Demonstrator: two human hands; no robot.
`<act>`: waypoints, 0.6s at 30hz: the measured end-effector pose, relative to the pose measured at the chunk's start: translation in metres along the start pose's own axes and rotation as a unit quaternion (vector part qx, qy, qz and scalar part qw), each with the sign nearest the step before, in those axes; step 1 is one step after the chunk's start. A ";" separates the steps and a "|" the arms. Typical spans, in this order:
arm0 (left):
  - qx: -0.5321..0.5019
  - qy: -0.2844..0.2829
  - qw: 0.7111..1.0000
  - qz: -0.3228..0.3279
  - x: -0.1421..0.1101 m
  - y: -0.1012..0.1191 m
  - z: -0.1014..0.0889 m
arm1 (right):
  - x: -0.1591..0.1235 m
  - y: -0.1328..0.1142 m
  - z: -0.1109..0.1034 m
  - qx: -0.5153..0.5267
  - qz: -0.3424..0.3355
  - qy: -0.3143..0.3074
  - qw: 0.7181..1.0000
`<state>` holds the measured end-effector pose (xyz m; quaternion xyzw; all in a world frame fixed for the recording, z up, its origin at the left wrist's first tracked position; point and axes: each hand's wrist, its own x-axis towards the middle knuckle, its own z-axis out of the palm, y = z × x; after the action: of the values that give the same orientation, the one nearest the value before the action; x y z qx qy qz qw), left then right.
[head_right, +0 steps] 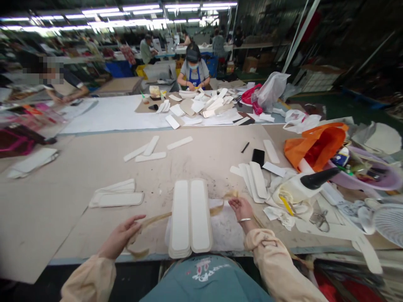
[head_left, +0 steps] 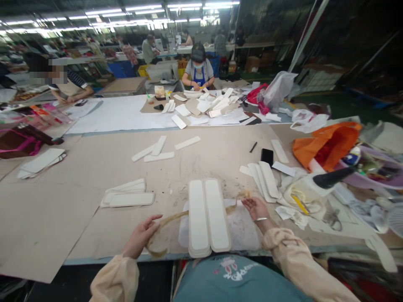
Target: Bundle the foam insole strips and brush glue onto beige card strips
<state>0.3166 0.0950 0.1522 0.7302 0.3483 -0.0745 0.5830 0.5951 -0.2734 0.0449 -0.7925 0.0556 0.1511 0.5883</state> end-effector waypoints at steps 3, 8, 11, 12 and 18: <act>-0.054 -0.046 0.997 0.028 -0.018 0.050 -0.005 | 0.000 -0.008 0.000 0.011 -0.003 -0.009 1.000; -0.097 -0.030 0.995 0.003 -0.026 0.096 0.005 | 0.008 -0.004 -0.022 -0.110 -0.010 0.041 0.993; -0.108 -0.016 0.994 0.023 -0.022 0.093 0.007 | 0.003 0.011 -0.048 -0.209 0.005 0.056 0.976; -0.110 -0.013 0.993 0.033 -0.020 0.090 0.006 | -0.001 0.017 -0.057 -0.237 0.015 0.051 0.970; -0.047 0.123 0.983 0.128 -0.014 0.081 0.004 | -0.022 0.025 -0.087 -0.349 0.036 0.030 0.936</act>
<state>0.3558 0.0796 0.2226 0.7440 0.3240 0.1074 0.5744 0.5831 -0.3655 0.0519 -0.9496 0.0449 0.1584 0.2669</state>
